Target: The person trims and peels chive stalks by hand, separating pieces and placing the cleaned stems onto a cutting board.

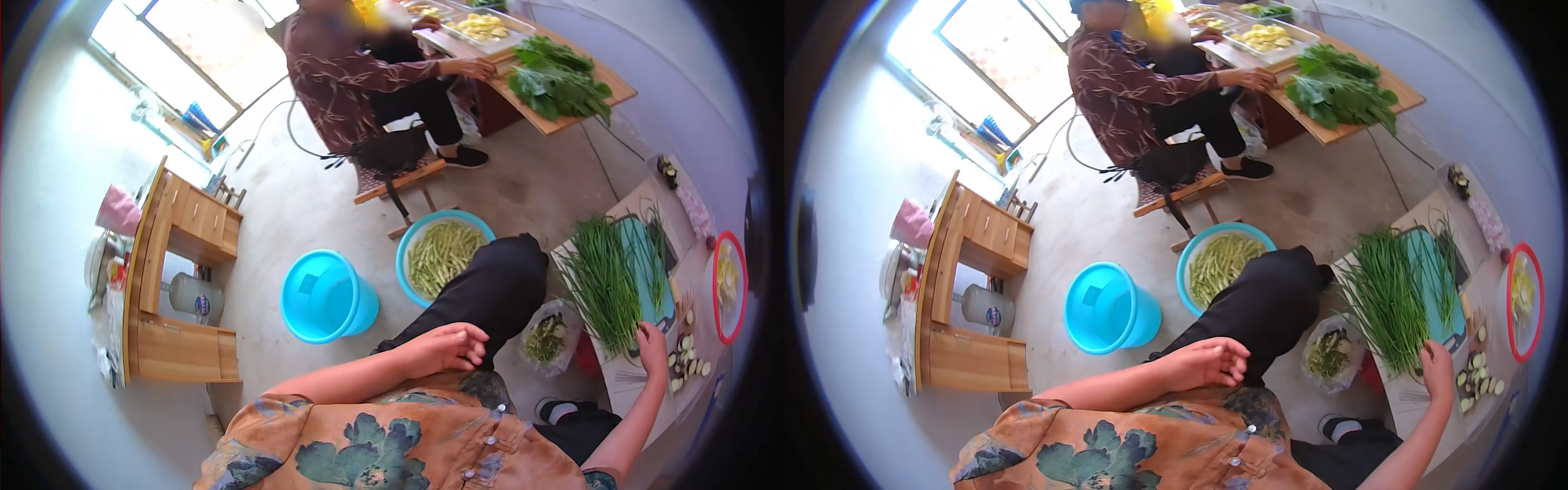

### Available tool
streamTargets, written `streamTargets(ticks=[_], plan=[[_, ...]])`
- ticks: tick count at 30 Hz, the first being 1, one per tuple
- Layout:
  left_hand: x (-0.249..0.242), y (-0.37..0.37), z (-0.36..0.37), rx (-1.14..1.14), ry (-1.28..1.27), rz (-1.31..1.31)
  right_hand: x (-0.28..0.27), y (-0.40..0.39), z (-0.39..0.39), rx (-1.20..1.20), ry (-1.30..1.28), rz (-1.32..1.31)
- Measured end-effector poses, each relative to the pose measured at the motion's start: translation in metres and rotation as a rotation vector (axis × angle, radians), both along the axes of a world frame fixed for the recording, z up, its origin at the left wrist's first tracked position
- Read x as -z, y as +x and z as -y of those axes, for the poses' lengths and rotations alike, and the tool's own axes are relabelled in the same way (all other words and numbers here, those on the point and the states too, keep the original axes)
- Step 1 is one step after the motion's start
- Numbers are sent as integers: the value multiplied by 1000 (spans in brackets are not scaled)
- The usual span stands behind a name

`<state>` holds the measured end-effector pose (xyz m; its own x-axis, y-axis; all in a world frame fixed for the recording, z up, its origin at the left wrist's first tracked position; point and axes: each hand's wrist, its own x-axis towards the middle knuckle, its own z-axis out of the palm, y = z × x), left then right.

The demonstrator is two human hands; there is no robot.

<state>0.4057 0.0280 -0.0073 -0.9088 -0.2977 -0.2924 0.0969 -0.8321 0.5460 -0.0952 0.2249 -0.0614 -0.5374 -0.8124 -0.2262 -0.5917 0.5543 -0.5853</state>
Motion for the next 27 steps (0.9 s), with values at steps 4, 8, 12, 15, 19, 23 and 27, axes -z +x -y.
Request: streamTargets(ticks=[4, 8, 12, 15, 19, 23, 27], plan=[[19, 22, 1, -15, 65, -110, 10, -4, -3, -18, -51, -18], [14, 8, 6, 66, 111, -189, 16, -9, -3, -47, -74, -44], [11, 3, 5, 154, 125, -152, 8, -8, -2, -34, -68, -46], [13, 4, 4, 162, 134, -160, 23, -19, -7, -70, -82, -112], [15, 6, 4, 159, 132, -171, 22, -22, -8, -87, -39, -136], [24, 4, 6, 169, 108, -175, 24, -23, -16, -61, -81, -152], [23, -2, 11, 222, 169, -184, 4, -10, -20, 14, -115, -104]])
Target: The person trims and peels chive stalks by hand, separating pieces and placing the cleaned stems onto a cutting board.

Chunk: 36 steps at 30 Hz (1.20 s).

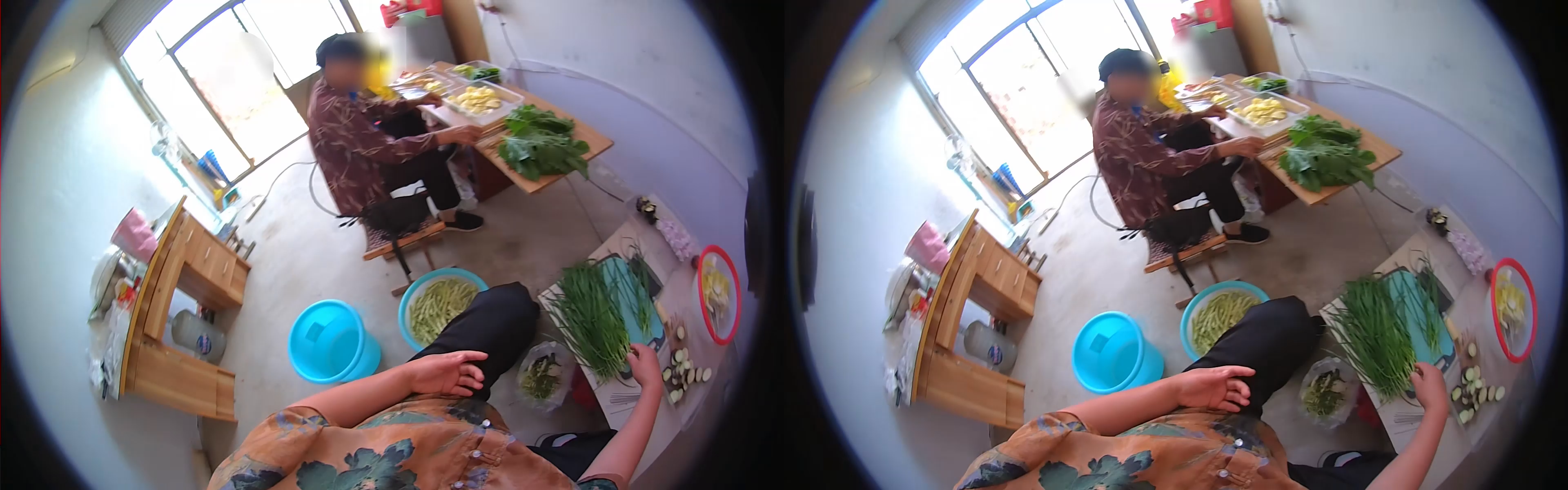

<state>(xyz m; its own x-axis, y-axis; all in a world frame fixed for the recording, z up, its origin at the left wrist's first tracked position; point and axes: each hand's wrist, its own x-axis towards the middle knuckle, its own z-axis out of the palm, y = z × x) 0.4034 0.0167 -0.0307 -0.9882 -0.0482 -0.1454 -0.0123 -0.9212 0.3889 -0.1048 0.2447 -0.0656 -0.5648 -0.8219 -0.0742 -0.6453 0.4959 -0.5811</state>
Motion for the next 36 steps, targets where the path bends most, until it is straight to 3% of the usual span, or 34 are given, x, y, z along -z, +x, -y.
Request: streamTargets(ticks=[16, 36], plan=[[3, -20, 7, 197, 97, -88, -53, 33, 3, 18, -34, -65], [-3, -16, 16, 189, 164, -152, -88, 64, 17, -12, -76, -135]])
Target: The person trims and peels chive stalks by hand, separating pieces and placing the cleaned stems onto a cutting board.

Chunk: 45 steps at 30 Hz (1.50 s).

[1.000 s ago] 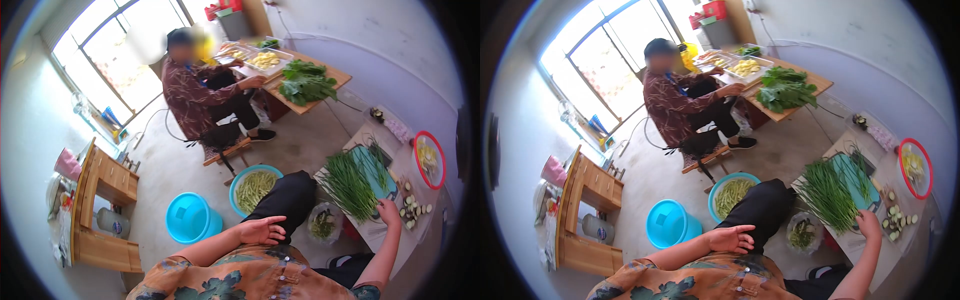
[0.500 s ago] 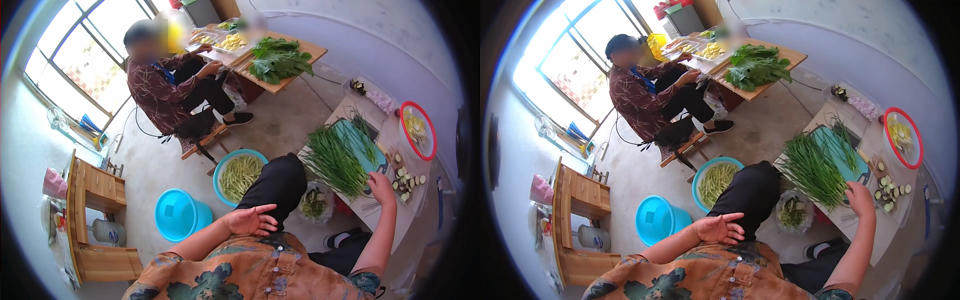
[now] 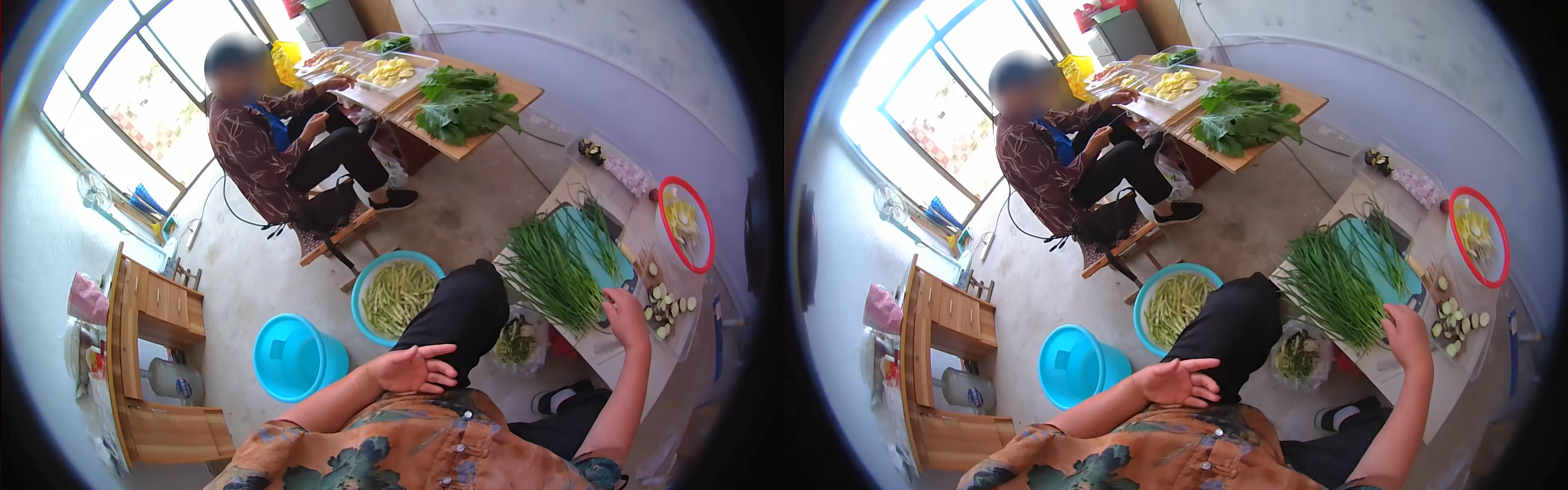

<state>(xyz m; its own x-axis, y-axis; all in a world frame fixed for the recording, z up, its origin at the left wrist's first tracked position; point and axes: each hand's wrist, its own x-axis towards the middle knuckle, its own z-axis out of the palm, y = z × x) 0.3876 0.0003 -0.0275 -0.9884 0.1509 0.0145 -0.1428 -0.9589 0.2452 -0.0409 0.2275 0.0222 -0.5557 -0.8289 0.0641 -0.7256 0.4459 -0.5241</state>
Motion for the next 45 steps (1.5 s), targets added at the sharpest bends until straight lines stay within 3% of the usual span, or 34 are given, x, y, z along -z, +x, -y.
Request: streamTargets(ticks=[3, 5, 7, 8, 9, 10, 11, 12, 13, 14, 15, 16, 17, 21, 23, 25, 27, 29, 30, 35, 38, 41, 45], plan=[[-4, 52, 32, -90, -130, 1, -6, 4, 1, -14, -27, -18], [27, 130, 56, -385, -51, 239, -7, 3, 0, -12, -33, -18], [58, 227, 63, -629, -85, 749, -7, 2, -1, -9, -51, 10], [72, 280, 57, -634, -264, 1132, -5, 0, -2, -10, -51, 11], [101, 347, 49, -531, -432, 1428, -2, -3, -4, -5, -41, 17], [107, 390, 29, -264, -811, 1820, 0, -4, -5, 2, -32, 25], [147, 464, 15, 198, -1215, 1936, 0, -4, -5, 4, -32, 25], [117, 482, -6, 899, -1606, 1764, -1, -3, -5, 4, -50, 27], [145, 532, -13, 900, -1602, 1763, -3, -2, -5, 2, -67, 29], [178, 593, -33, 300, -1481, 1607, -8, 0, -4, -4, -66, 28], [118, 632, -110, 294, -1475, 1612, -15, 3, -2, -7, -48, 19], [152, 609, -87, 68, -1125, 1869, -20, 7, 0, -9, -31, 12], [107, 466, -44, -158, -746, 2065, -25, 13, 2, -10, -35, 14], [129, 356, 16, -81, -1161, 1618, -43, 34, 2, -63, -88, -31], [120, 280, 41, -235, -1764, 1326, -40, 39, -6, -95, -92, -40], [36, 166, 46, -331, -1887, 1166, -22, 38, -16, -49, -112, 136], [-9, 94, 53, -489, -2190, 860, -4, 33, -23, 18, -58, 216], [-51, 31, 52, -573, -2300, 712, 11, 25, -27, 92, 1, 306], [-64, 4, 54, -635, -2336, 576, 18, 20, -28, 63, 40, 215], [-78, -110, 47, -891, -2486, 113, 36, 8, -29, 54, 72, 152], [-46, -150, 39, -854, -2555, 92, 41, 6, -36, 42, 126, 94], [-50, -160, 27, -655, -2625, 14, 38, 5, -38, 29, 81, 112], [-53, -154, 33, -667, -2587, 40, 33, 2, -40, 55, 86, 122]])
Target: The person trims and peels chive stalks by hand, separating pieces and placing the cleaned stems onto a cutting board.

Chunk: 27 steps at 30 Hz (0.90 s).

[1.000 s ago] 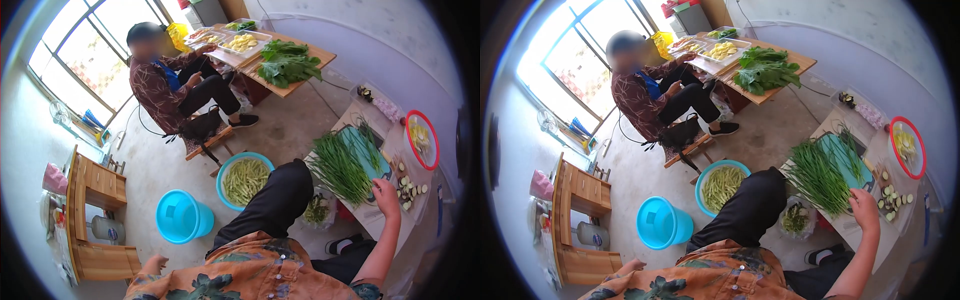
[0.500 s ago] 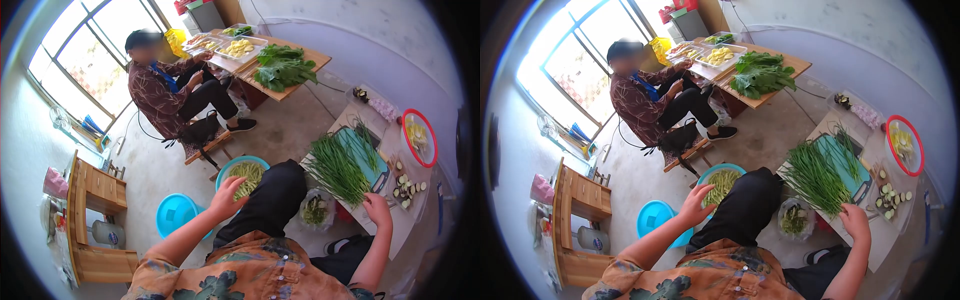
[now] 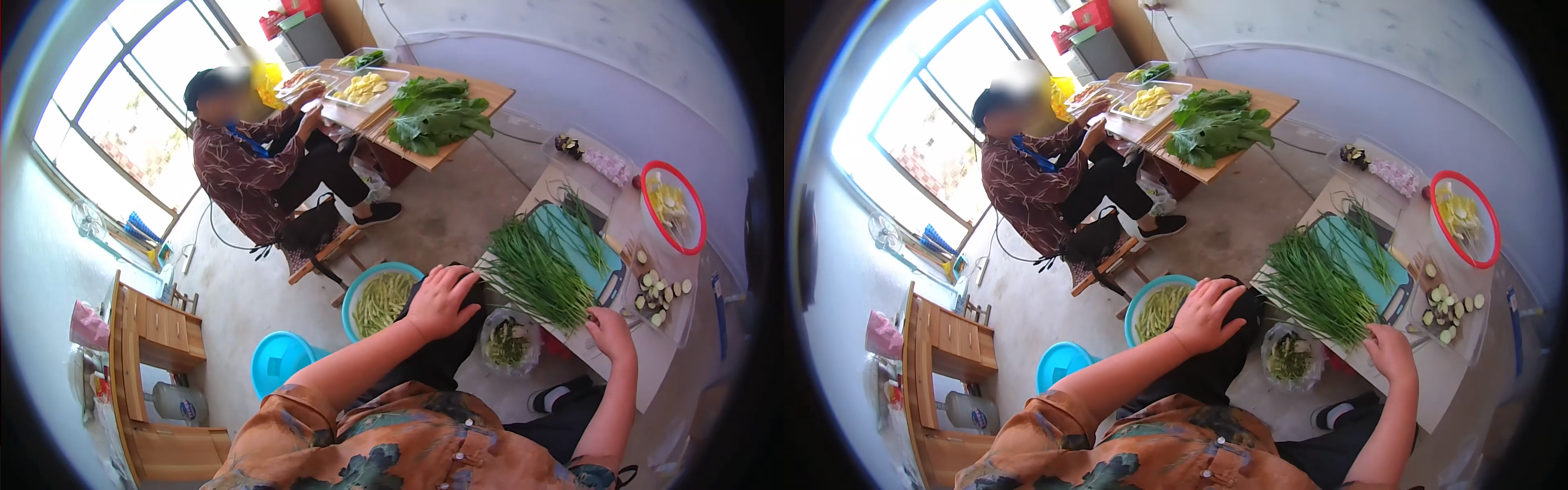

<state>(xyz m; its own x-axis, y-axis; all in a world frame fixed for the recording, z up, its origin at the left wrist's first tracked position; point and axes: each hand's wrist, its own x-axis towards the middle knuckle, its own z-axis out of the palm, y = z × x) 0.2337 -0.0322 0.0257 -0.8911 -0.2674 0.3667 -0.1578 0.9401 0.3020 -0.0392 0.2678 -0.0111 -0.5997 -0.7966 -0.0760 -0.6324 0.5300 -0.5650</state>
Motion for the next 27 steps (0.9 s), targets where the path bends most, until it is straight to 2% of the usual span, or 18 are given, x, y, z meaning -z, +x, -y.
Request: streamTargets(ticks=[6, 20, 27], plan=[[4, 11, 18, -47, -49, -36, 1, 1, -1, -25, -10, -51], [36, 73, 87, -368, -75, -85, -10, 7, 3, 2, 55, -1], [36, 74, 89, -372, -78, -86, 1, 3, 1, -13, 42, -21]])
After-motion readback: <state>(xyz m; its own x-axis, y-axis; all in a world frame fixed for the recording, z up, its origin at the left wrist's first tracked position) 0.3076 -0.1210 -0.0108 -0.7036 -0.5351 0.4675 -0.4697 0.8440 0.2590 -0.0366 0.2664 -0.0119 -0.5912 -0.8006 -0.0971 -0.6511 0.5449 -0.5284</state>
